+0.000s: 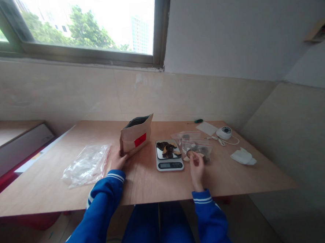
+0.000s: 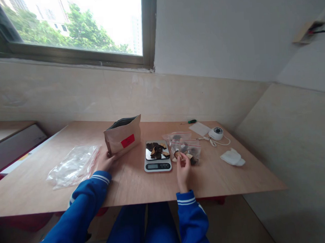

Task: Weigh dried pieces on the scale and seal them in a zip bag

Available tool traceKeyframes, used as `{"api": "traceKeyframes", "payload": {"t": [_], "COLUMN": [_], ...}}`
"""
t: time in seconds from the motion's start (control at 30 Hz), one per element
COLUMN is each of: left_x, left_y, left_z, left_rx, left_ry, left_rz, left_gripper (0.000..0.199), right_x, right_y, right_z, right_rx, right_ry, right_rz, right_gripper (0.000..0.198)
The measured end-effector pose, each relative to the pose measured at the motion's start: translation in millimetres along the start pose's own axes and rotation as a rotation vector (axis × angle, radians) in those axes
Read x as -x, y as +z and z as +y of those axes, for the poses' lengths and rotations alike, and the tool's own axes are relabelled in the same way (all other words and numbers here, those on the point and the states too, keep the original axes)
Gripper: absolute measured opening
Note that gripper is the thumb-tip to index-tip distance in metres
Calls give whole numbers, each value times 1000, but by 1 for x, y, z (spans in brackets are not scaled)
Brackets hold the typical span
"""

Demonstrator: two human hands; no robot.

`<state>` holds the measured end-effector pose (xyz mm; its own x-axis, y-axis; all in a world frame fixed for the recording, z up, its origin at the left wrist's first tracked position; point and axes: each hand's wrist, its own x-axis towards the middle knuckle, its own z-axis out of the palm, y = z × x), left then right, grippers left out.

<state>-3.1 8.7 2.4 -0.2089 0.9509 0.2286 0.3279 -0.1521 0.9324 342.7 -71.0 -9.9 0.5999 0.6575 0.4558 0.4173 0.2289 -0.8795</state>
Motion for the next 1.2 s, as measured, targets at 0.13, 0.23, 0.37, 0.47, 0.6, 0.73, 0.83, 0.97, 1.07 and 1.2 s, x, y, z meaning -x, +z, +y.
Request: {"api": "traceKeyframes", "payload": {"t": [0.13,0.23,0.37,0.47,0.6,0.73,0.83,0.97,1.07,1.2], "left_x": [-2,-3,-2,0,1,2,1,-2,-4,-6], "left_y": [0,0,0,0,-1,-2,-1,0,0,1], "left_z": [-5,-7,-3,-1,2,9,8,-2,-9,-14], "left_rx": [-9,-14,22,36,-10,-16,-20,-68,-86,-154], "left_ry": [19,-3,-1,4,-24,-7,-4,-30,-26,27], "left_rz": [11,20,5,-15,-26,-52,-46,-22,-43,-11], "left_gripper": [41,39,39,42,41,41,42,41,43,45], "right_x": [-5,-20,-45,-54,-54,-50,-47,-41,-35,-31], "right_y": [7,16,30,35,35,35,34,24,15,9], "right_z": [-12,-25,-30,-19,-3,-1,-4,0,6,10], "right_rx": [62,119,193,238,224,220,178,130,131,131], "right_ry": [-146,-253,-320,-287,-203,-246,-311,-324,-336,-346], "right_rz": [-112,-172,-271,-365,-388,-394,-403,-317,-248,-249], "right_gripper": [33,31,32,35,39,37,36,31,27,26]}}
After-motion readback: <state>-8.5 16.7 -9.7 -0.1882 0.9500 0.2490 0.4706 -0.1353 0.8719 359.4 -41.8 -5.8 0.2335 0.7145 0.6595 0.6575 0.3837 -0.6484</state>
